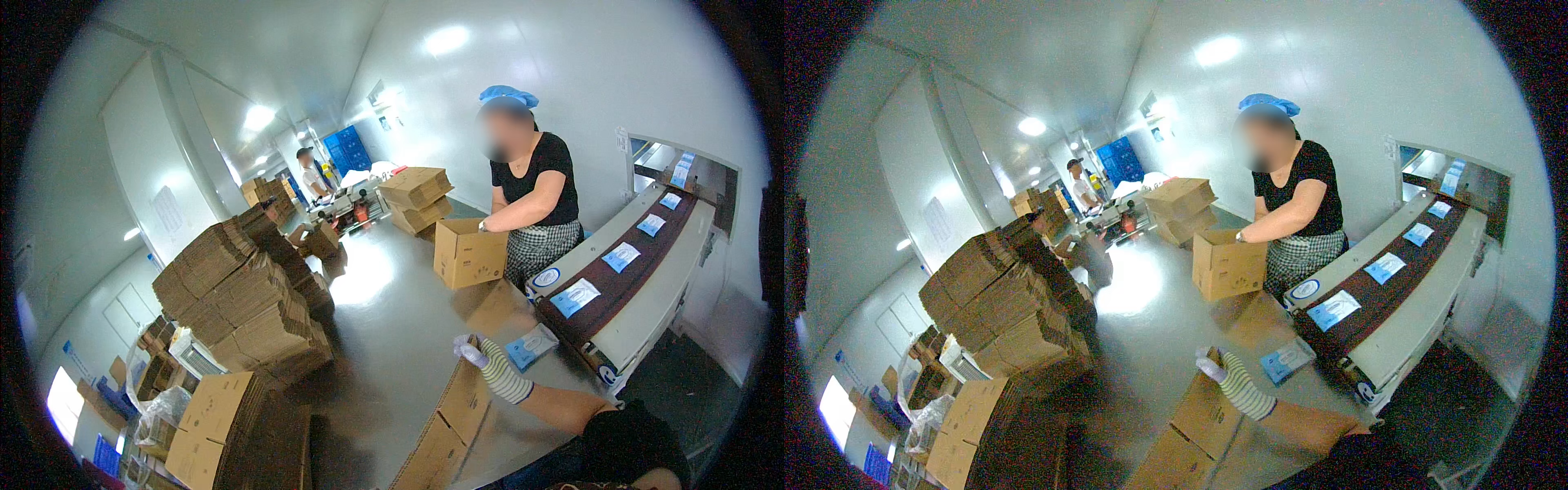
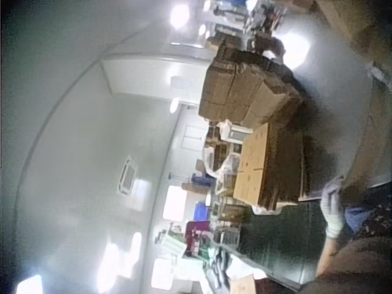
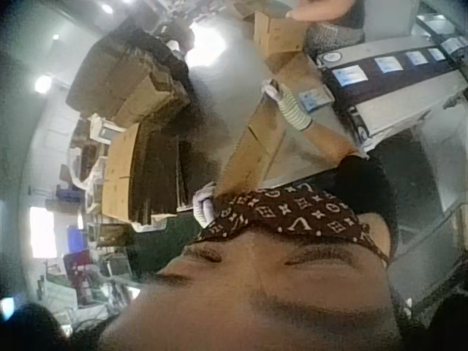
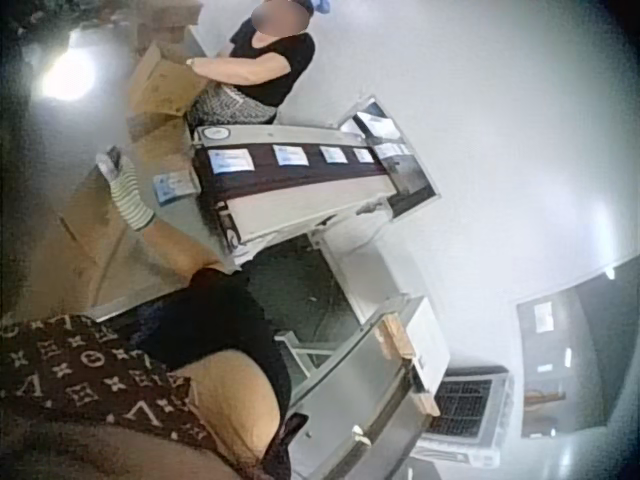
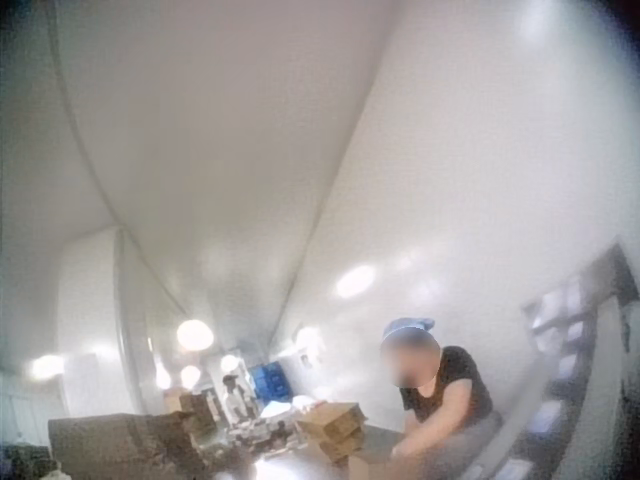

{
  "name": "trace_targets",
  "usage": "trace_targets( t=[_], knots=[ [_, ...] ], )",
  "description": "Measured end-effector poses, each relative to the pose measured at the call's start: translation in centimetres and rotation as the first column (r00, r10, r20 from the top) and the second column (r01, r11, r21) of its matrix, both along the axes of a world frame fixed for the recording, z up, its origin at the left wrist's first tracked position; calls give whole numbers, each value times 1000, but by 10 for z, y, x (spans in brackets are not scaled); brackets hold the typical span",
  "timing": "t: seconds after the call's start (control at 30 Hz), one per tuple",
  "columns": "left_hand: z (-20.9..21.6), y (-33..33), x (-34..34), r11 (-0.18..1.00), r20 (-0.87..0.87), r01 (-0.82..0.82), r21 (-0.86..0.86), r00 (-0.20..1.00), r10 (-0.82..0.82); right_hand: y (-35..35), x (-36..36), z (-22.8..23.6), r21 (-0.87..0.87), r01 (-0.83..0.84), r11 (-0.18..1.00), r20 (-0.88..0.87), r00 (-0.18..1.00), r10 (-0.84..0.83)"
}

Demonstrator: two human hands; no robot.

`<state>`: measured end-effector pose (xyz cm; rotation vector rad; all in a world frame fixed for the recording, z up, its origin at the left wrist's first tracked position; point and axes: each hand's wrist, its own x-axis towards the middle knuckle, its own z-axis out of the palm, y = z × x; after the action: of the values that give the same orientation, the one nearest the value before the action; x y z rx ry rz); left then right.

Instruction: The person picks up stacks of blue packaged items and places them into cardboard boxes on a metal table.

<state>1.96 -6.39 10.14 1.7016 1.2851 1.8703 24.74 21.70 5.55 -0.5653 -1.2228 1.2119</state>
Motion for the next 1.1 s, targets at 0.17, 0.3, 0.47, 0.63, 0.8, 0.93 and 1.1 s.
trace_targets(
  t=[0.17,0.3,0.47,0.63,0.8,0.93,1.1],
  knots=[
    [-16,-13,-24,995,146,72,-66,987,-62,-9,0,13,-28,-112,993,166,979,115],
    [-9,-10,-11,953,165,-296,73,946,281,-20,-9,25,58,-373,926,182,916,358],
    [11,6,10,848,-332,-529,-46,808,486,-33,-53,-2,35,-593,804,285,777,561],
    [18,0,7,879,-598,-456,-140,747,293,-31,-74,13,125,-434,892,569,768,294],
    [30,14,5,914,-618,-80,-398,760,-202,-23,-95,8,70,-344,936,798,582,154],
    [36,37,-18,692,-203,75,-718,928,-311,-13,-101,-3,95,-386,918,800,578,160],
    [-33,82,-27,937,-761,-286,-202,647,33,15,-107,-52,185,-414,891,659,725,200]
  ],
)
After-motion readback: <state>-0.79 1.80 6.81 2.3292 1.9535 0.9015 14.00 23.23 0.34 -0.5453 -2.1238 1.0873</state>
